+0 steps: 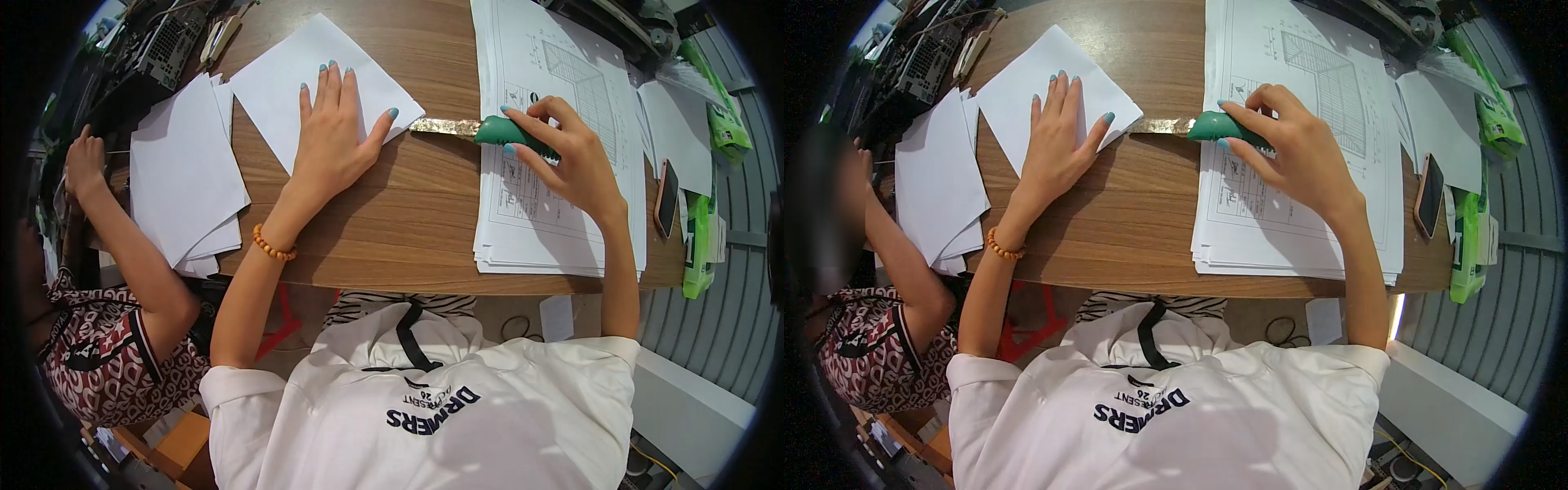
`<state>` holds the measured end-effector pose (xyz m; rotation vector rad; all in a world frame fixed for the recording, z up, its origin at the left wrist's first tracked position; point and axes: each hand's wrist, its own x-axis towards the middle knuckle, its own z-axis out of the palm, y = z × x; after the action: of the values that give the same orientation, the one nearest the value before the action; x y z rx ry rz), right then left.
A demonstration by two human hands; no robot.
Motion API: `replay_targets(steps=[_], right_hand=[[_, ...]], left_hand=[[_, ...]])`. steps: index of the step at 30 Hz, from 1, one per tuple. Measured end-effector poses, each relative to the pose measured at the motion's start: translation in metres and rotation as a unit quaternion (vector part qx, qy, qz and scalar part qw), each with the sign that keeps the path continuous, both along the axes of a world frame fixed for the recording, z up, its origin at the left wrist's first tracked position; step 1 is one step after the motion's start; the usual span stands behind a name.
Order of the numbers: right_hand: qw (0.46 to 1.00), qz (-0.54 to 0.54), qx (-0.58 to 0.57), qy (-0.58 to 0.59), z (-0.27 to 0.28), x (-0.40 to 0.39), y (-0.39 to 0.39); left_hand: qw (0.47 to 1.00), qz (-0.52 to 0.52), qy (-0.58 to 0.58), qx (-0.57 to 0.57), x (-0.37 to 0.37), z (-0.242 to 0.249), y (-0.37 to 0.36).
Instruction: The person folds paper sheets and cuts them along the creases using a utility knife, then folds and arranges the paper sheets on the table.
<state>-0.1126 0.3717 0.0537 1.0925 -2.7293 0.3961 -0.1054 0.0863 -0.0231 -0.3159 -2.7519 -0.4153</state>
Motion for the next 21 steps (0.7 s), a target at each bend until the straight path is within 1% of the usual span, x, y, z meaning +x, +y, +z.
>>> replay_targets(steps=[2, 4, 5, 6, 9, 11, 15, 16, 21], right_hand=[[1.000, -0.001, -0.005, 0.001, -0.001, -0.002, 0.000], [1.000, -0.001, -0.010, 0.001, -0.001, -0.004, -0.001], [0.999, -0.004, -0.031, -0.022, 0.001, -0.006, -0.001], [0.998, -0.007, -0.053, -0.045, 0.002, -0.007, -0.001], [0.996, -0.008, -0.064, -0.056, 0.005, -0.012, -0.006], [0.997, -0.006, -0.059, -0.043, 0.005, -0.014, -0.010], [0.998, -0.011, -0.067, -0.001, 0.009, -0.022, -0.005], [0.996, -0.023, -0.090, -0.013, 0.009, -0.025, 0.000], [0.996, -0.002, -0.084, -0.015, 0.001, -0.027, -0.001]], left_hand=[[1.000, -0.001, 0.001, 0.002, -0.001, -0.001, 0.000], [0.999, -0.017, 0.026, 0.022, -0.002, -0.003, 0.000], [0.999, -0.017, 0.026, 0.022, -0.001, -0.002, -0.001], [0.999, -0.022, 0.026, 0.012, 0.000, 0.000, -0.001], [0.999, -0.024, 0.031, -0.005, 0.001, 0.001, 0.000], [0.999, -0.023, 0.035, -0.011, 0.001, 0.001, 0.000], [0.998, -0.024, 0.021, 0.047, -0.002, -0.002, -0.002], [0.997, -0.025, 0.016, 0.069, -0.002, -0.003, -0.003], [0.995, -0.029, 0.000, 0.097, -0.002, -0.001, -0.004]])
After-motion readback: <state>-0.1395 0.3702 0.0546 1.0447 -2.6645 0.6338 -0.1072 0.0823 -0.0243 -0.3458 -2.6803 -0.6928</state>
